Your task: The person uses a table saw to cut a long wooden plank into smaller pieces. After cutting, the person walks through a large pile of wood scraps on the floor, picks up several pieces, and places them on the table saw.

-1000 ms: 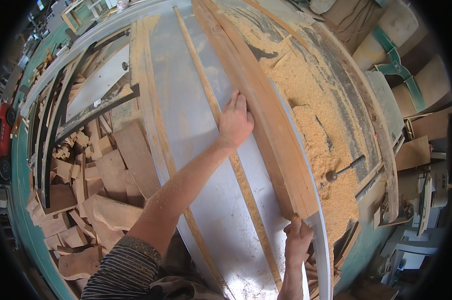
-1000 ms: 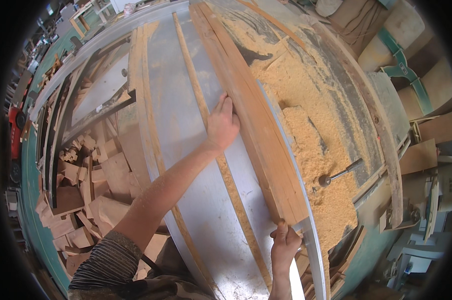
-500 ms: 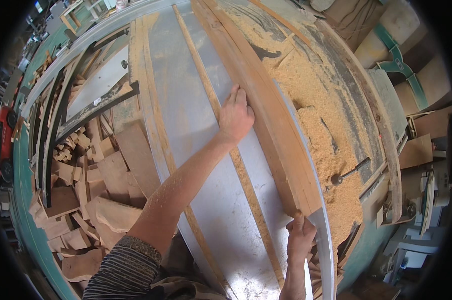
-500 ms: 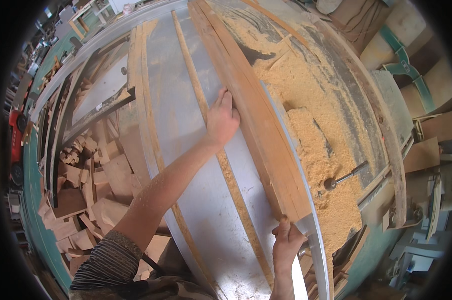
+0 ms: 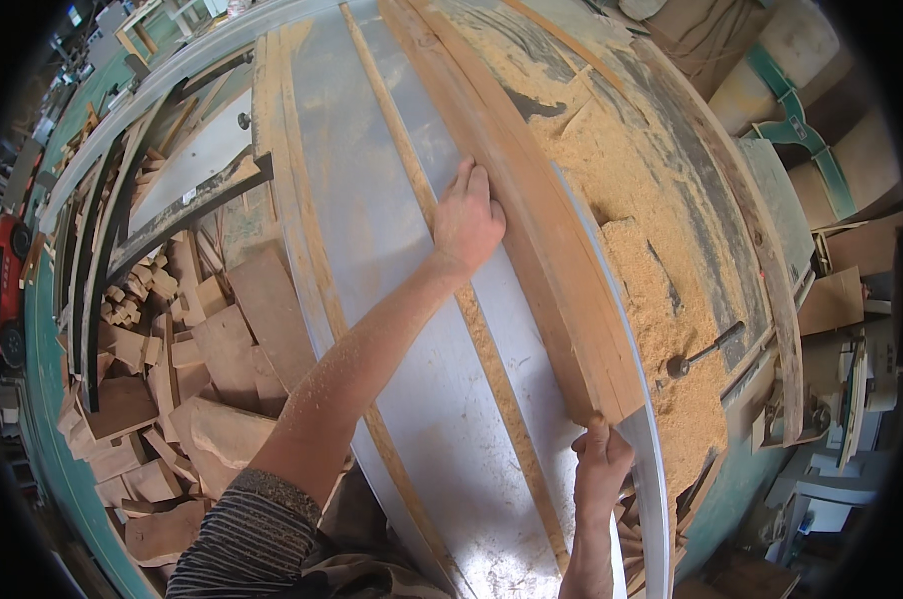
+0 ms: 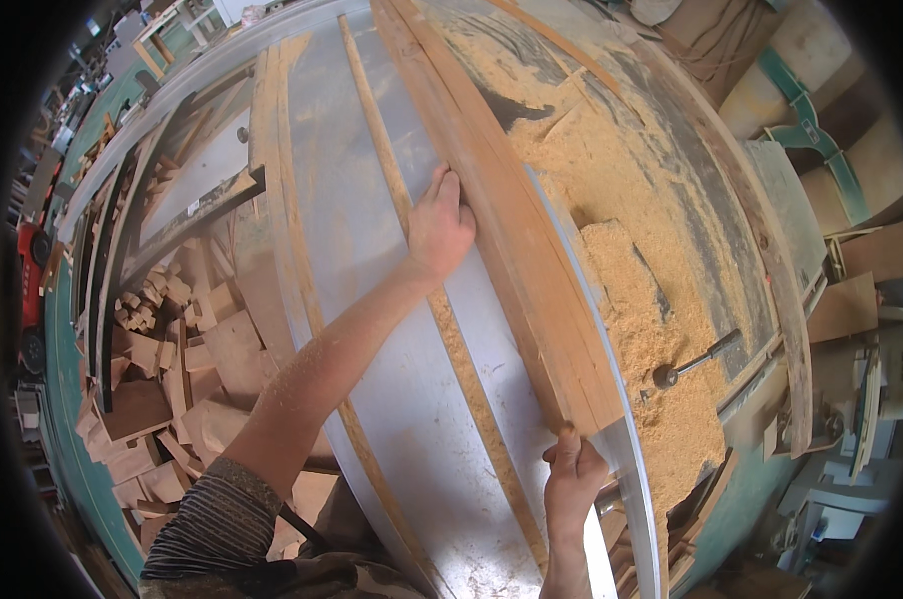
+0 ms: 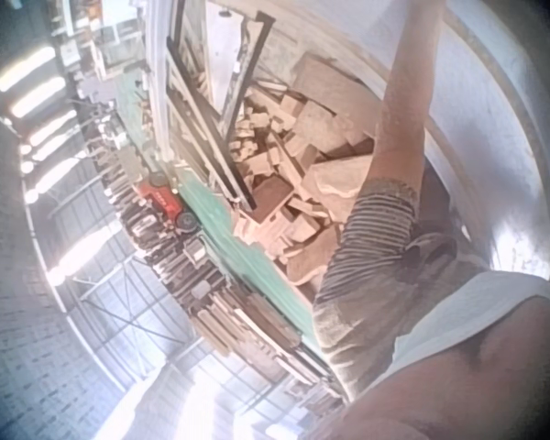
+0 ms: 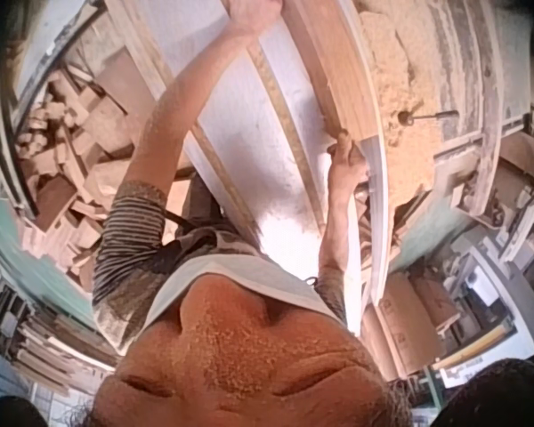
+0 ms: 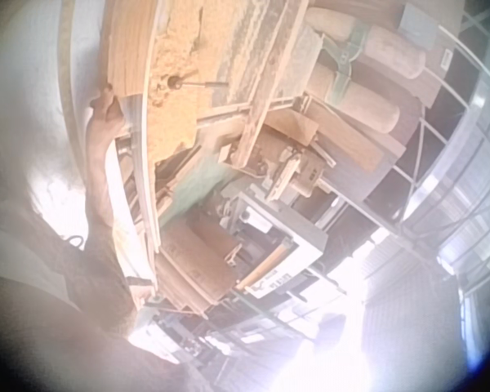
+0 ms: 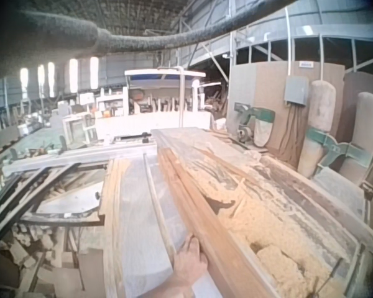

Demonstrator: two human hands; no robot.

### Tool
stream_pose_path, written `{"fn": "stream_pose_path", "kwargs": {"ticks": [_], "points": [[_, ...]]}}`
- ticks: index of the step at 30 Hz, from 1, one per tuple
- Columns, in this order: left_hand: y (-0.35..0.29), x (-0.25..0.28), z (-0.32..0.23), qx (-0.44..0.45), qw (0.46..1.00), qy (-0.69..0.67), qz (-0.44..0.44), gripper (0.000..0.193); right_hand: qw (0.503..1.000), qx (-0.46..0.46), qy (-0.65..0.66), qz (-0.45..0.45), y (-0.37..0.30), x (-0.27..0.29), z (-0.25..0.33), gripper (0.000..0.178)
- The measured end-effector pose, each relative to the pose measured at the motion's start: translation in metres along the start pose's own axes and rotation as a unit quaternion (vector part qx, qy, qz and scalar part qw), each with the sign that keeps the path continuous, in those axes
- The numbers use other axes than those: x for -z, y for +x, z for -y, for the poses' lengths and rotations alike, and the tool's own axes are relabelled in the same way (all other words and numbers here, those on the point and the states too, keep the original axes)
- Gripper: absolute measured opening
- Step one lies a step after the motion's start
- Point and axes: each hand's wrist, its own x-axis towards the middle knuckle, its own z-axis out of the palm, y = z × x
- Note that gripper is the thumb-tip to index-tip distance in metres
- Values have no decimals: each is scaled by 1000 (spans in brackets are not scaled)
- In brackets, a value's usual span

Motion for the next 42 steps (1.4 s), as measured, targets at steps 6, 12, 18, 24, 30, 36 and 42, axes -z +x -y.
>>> {"fn": "stream_pose_path", "kwargs": {"ticks": [6,12,18,24,30,36,42], "points": [[9,-3,9,3,1000,5,2,33,1000,8,-17,-3,5,-6,10,52],[19,-5,18,-8,1000,6,-12,31,1000,17,1,-9,11,-16,14,50],[25,-3,21,10,1000,3,6,30,1000,26,7,1,16,-22,15,52],[29,-7,31,10,1000,14,2,29,1000,1,-26,1,18,-26,24,49],[26,-6,36,17,1000,14,2,34,998,33,-42,-32,19,-33,18,48],[-45,23,-3,-54,989,-45,133,47,996,62,-64,-29,29,-32,8,48],[-135,63,-91,-134,961,-93,223,90,986,28,-161,17,40,-23,20,57]]}}
